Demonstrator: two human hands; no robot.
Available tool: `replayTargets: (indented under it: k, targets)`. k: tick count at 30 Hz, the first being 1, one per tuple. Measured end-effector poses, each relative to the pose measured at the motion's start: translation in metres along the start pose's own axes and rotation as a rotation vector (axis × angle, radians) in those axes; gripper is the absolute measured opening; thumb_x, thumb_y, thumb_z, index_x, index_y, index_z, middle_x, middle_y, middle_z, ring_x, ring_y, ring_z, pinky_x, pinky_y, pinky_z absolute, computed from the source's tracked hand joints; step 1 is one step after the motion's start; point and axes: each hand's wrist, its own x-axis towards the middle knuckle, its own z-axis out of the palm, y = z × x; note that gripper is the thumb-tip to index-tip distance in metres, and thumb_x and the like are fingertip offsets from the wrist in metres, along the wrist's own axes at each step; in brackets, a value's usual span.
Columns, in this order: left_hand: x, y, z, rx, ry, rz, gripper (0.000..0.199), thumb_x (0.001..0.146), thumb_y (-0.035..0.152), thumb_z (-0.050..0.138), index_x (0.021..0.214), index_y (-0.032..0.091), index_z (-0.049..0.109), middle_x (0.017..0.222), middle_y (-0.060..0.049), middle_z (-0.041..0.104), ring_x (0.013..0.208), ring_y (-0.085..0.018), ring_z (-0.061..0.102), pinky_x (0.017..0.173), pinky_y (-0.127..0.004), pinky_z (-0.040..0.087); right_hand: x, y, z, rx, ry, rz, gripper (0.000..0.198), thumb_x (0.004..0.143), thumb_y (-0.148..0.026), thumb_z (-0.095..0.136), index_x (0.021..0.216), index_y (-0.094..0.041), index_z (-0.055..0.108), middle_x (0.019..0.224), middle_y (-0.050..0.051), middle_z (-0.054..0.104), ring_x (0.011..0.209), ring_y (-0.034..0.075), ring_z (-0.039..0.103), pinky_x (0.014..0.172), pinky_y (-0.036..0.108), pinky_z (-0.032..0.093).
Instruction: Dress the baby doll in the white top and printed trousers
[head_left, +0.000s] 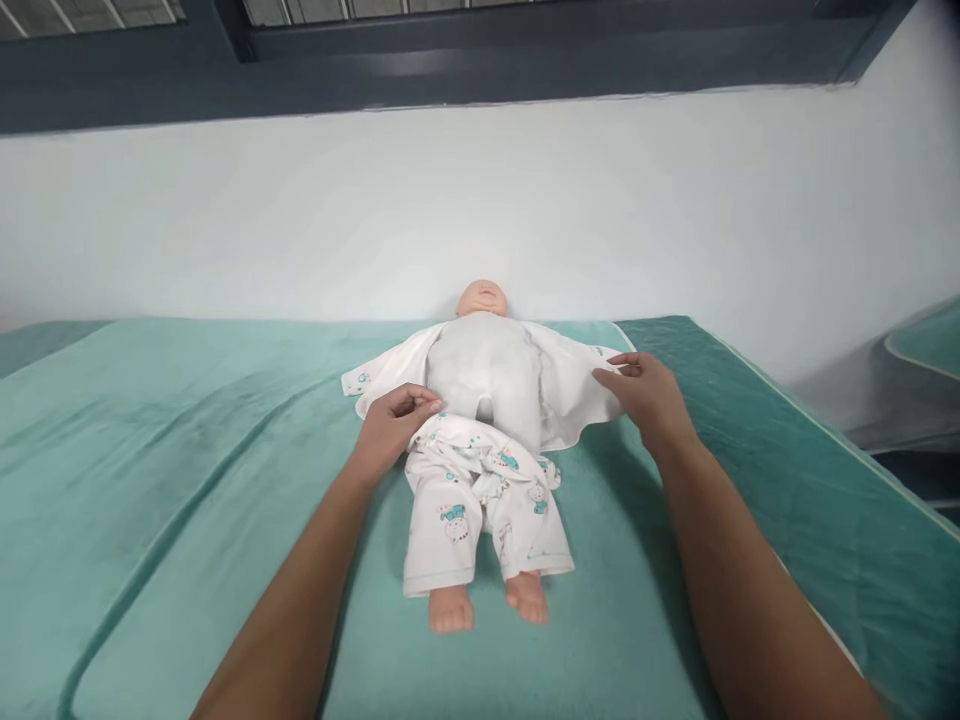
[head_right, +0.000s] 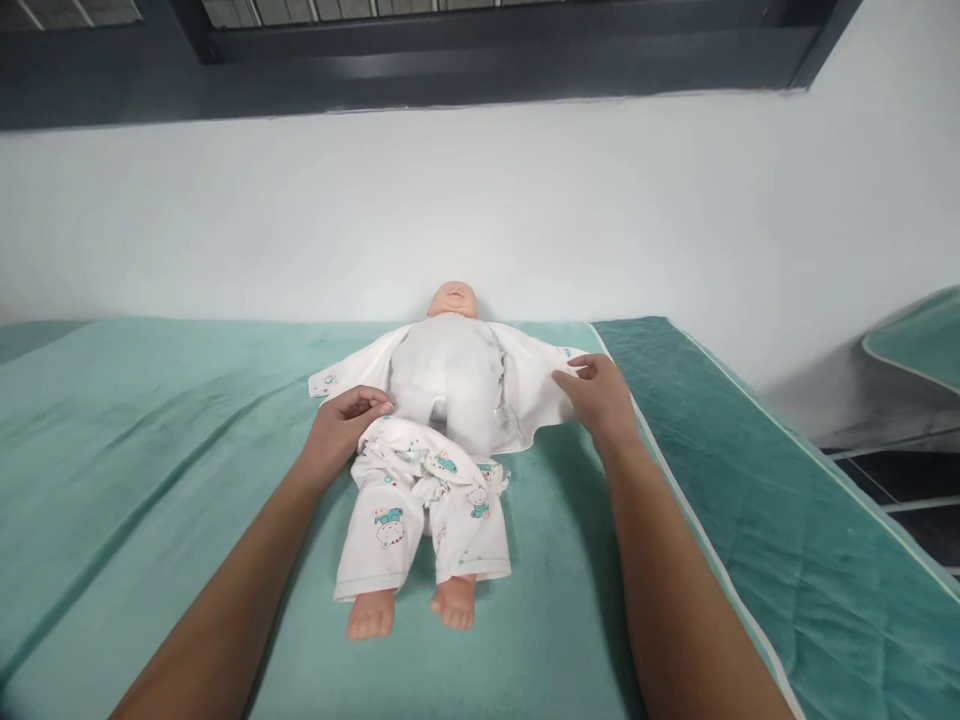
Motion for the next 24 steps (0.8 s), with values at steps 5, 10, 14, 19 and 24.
replayTargets:
  k: [5,10,14,19,24]
  targets:
    - [-0.002,0.006,-0.008,0.044,-0.165,0.021,0.023,0.077,0.038,0.071,0.074,0.016,0.067,0.073,0.0,0.058,0.066,-0.011,0.049,0.059,-0.023,0.036,0.01,0.014,-0.013,-0.449,0.021,-0.143,0.029,0.065,-0.036,0.072,0.088,-0.02,0.062,0.091,0.007,0.064,0.078,0.022,0.06,0.071,0.036,0.045]
    - [-0.008,0.021,-0.022,0.182,-0.403,0.105,0.018,0.078,0.036,0.069,0.083,0.02,0.073,0.081,-0.003,0.058,0.073,-0.014,0.05,0.066,-0.026,0.041,-0.033,-0.024,0.014,-0.146,-0.185,-0.43,0.017,0.08,-0.038,0.064,0.086,-0.022,0.064,0.09,0.004,0.066,0.077,0.018,0.06,0.073,0.032,0.046]
    - [-0.008,0.023,-0.031,0.225,-0.516,0.15,0.018,0.075,0.038,0.073,0.086,0.023,0.074,0.091,-0.005,0.06,0.081,-0.018,0.055,0.071,-0.029,0.045,-0.073,-0.054,0.028,-0.065,-0.671,-0.607,0.018,0.086,-0.037,0.063,0.076,-0.022,0.066,0.078,0.001,0.066,0.076,0.017,0.056,0.07,0.031,0.042]
    - [-0.009,0.022,-0.03,0.213,-0.552,0.178,0.016,0.077,0.036,0.073,0.077,0.021,0.067,0.089,-0.005,0.057,0.083,-0.018,0.055,0.073,-0.029,0.045,-0.089,-0.065,0.031,-0.09,-0.849,-0.799,0.027,0.091,-0.032,0.061,0.066,-0.022,0.061,0.067,-0.002,0.062,0.072,0.015,0.053,0.077,0.034,0.039]
    - [-0.014,0.023,-0.021,0.098,-0.463,0.203,0.018,0.077,0.03,0.074,0.072,0.019,0.061,0.085,-0.005,0.058,0.082,-0.017,0.056,0.071,-0.029,0.045,-0.095,-0.069,0.031,0.001,-0.838,-0.626,0.02,0.087,-0.031,0.064,0.071,-0.021,0.06,0.073,-0.002,0.056,0.067,0.012,0.049,0.064,0.028,0.038]
